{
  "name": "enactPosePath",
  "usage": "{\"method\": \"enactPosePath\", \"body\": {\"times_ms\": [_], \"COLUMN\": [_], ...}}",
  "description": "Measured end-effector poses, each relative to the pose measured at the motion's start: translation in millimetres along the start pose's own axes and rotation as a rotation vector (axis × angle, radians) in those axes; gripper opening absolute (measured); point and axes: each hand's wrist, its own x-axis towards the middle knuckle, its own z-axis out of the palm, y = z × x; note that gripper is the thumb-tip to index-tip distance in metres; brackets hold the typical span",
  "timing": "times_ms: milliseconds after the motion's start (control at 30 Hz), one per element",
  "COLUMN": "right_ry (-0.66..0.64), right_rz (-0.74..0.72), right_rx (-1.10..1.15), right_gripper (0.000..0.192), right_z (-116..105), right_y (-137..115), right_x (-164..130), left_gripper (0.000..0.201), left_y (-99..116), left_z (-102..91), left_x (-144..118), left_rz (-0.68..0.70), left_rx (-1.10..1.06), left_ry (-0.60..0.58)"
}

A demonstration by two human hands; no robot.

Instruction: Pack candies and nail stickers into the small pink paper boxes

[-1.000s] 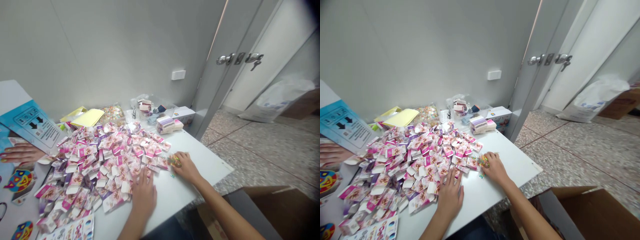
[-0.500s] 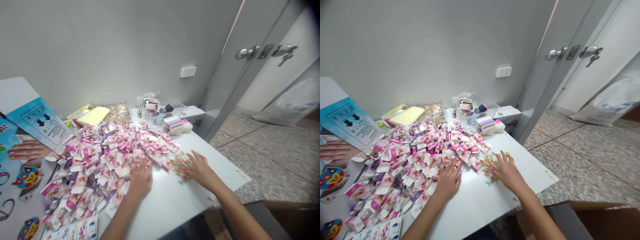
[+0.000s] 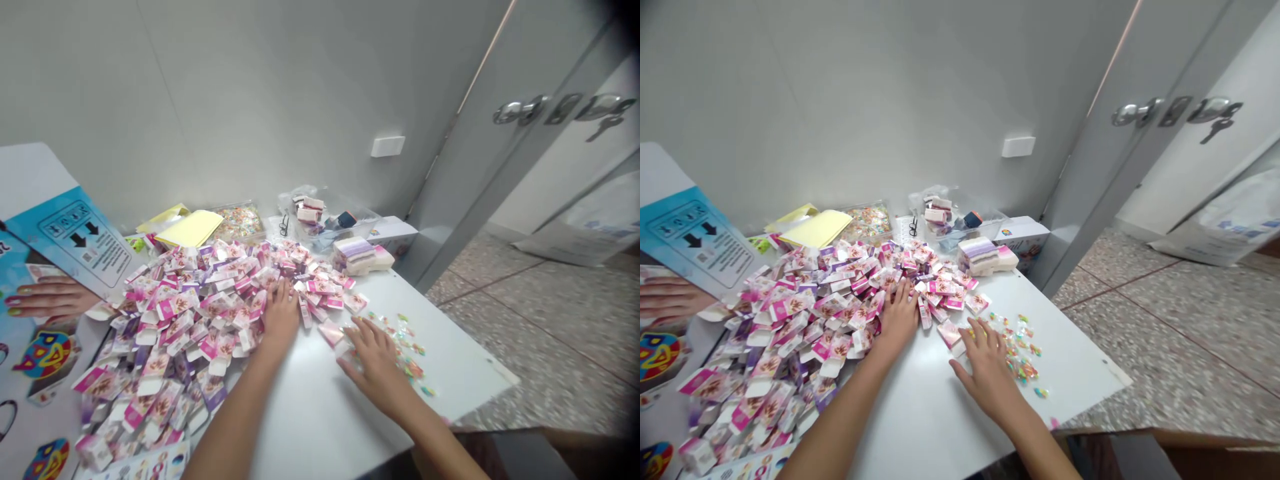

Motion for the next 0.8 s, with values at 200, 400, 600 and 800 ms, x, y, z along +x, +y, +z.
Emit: {"method": "enactPosePath", "body": {"times_ms": [200, 400, 600, 800], "right_ry": [-0.053, -0.169, -0.218, -0.138], "right_rz": [0.077, 0.150, 0.167, 0.009], "right_rx": [-0.035, 0.012, 0.115, 0.135], "right_gripper": [0.052, 0.066, 0.071, 0.071], "right_z": [46, 70, 72, 66], "right_y": [-45, -83, -96, -93], "right_x": [5, 46, 89, 92], "left_gripper": [0.044, 0.042, 0.050, 0.050], "left_y": [-12, -35, -42, 7], "left_z": [4.3, -6.1, -20.5, -39.5], "left_x": [44, 72, 84, 70], "left_rz": [-0.004, 0.012, -0.058, -0.190], "left_rx": [-0.003, -0.019, -0.054, -0.106], "left_ry": [0.004, 0.017, 0.039, 0.029]}}
